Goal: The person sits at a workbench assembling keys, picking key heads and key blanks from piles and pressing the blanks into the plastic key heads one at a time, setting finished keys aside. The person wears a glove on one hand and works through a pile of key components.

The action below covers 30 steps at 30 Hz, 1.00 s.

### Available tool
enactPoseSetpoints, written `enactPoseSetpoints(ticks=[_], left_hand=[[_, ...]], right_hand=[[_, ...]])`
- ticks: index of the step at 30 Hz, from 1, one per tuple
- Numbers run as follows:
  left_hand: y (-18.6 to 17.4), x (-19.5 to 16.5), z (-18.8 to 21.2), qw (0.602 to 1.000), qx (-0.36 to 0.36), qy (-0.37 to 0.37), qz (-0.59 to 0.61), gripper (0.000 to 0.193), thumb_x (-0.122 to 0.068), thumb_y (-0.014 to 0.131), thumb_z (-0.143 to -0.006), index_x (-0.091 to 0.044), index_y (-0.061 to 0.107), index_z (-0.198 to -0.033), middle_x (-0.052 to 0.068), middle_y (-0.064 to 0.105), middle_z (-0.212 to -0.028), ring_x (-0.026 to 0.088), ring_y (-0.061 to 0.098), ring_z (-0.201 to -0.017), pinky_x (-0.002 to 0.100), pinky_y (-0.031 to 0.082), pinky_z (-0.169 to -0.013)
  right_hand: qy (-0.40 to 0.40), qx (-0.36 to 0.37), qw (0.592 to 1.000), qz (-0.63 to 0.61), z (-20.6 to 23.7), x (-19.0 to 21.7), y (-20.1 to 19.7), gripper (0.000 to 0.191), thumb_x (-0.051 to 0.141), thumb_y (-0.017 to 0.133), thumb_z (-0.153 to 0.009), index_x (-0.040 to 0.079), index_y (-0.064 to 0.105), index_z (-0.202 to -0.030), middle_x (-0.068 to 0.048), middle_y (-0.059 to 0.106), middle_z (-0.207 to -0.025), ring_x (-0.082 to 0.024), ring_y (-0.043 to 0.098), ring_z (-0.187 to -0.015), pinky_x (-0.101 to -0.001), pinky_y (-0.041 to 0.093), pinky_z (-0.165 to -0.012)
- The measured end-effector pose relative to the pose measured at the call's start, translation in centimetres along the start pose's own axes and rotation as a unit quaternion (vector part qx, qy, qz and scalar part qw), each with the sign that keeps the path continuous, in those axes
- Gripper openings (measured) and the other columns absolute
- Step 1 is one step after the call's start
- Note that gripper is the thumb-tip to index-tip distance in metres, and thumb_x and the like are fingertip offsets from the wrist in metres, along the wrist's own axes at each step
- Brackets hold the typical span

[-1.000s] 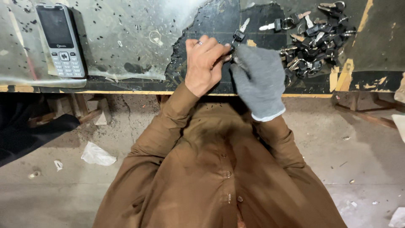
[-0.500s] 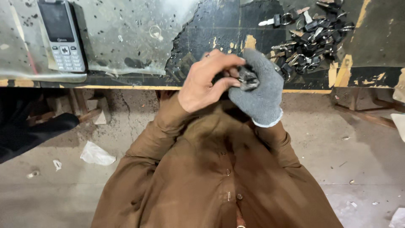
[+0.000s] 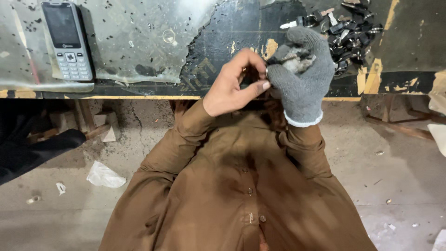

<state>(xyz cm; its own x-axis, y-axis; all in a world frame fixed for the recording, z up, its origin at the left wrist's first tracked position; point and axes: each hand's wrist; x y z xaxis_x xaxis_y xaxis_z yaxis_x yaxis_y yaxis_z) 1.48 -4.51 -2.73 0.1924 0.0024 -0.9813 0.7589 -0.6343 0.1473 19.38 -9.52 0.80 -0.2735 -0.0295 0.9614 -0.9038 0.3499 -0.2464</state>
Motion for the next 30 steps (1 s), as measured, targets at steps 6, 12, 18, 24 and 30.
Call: enactPoseSetpoints(ticks=[6, 12, 18, 24, 30], left_hand=[[0.1, -0.1, -0.6, 0.998, 0.03, -0.012, -0.049, 0.027, -0.007, 0.075, -0.096, -0.005, 0.054, -0.112, 0.006, 0.055, -0.105, 0.016, 0.053, -0.095, 0.03, 0.048, -0.082], [-1.6, 0.7, -2.7, 0.857, -0.062, 0.13, -0.495, 0.034, -0.003, 0.071, -0.088, -0.01, 0.063, -0.12, 0.013, 0.057, -0.11, 0.032, 0.058, -0.099, 0.04, 0.04, -0.087], [-2.4, 1.9, -1.4, 0.865, -0.125, 0.091, -0.477, 0.031, -0.01, 0.073, -0.093, -0.007, 0.064, -0.122, 0.007, 0.06, -0.103, 0.027, 0.057, -0.095, 0.042, 0.038, -0.087], [-1.6, 2.4, -0.6, 0.864, -0.167, 0.094, -0.465, 0.027, 0.004, 0.066, -0.084, -0.009, 0.069, -0.108, 0.005, 0.058, -0.094, 0.027, 0.056, -0.093, 0.041, 0.036, -0.087], [-2.0, 2.7, -1.5, 0.869, -0.141, 0.087, -0.465, 0.027, 0.004, 0.065, -0.076, -0.011, 0.069, -0.098, 0.008, 0.053, -0.086, 0.028, 0.054, -0.091, 0.041, 0.034, -0.088]], right_hand=[[-0.018, -0.023, 0.999, -0.022, -0.6, 0.1, 0.1, 0.045, 0.0, 0.081, -0.088, -0.002, 0.062, -0.129, -0.008, 0.068, -0.113, -0.014, 0.068, -0.099, -0.028, 0.059, -0.092], [-0.15, -0.049, 0.95, 0.269, -0.9, 1.3, 1.9, 0.059, 0.005, 0.078, -0.089, -0.007, 0.049, -0.139, -0.018, 0.065, -0.117, -0.032, 0.067, -0.102, -0.039, 0.055, -0.092], [-0.062, 0.122, 0.937, 0.321, 1.4, 1.5, 2.5, 0.041, 0.008, 0.072, -0.092, 0.002, 0.059, -0.131, -0.016, 0.065, -0.107, -0.039, 0.061, -0.101, -0.0499, 0.046, -0.09], [-0.151, 0.066, 0.938, 0.305, 0.2, -0.7, 2.6, 0.041, 0.01, 0.073, -0.095, 0.007, 0.059, -0.133, -0.014, 0.066, -0.122, -0.038, 0.062, -0.111, -0.047, 0.049, -0.098], [-0.132, 0.16, 0.901, 0.381, -1.1, 0.1, 3.1, 0.039, 0.011, 0.074, -0.092, 0.004, 0.065, -0.13, -0.014, 0.067, -0.113, -0.037, 0.062, -0.099, -0.0469, 0.048, -0.086]])
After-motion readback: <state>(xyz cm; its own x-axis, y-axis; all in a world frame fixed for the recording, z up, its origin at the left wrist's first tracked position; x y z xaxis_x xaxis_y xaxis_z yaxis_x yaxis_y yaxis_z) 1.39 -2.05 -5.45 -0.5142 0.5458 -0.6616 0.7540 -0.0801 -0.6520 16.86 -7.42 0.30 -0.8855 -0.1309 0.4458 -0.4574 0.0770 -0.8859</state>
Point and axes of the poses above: each hand's wrist, its own z-axis away from the middle knuckle, its own y-axis out of the palm, x = y × z
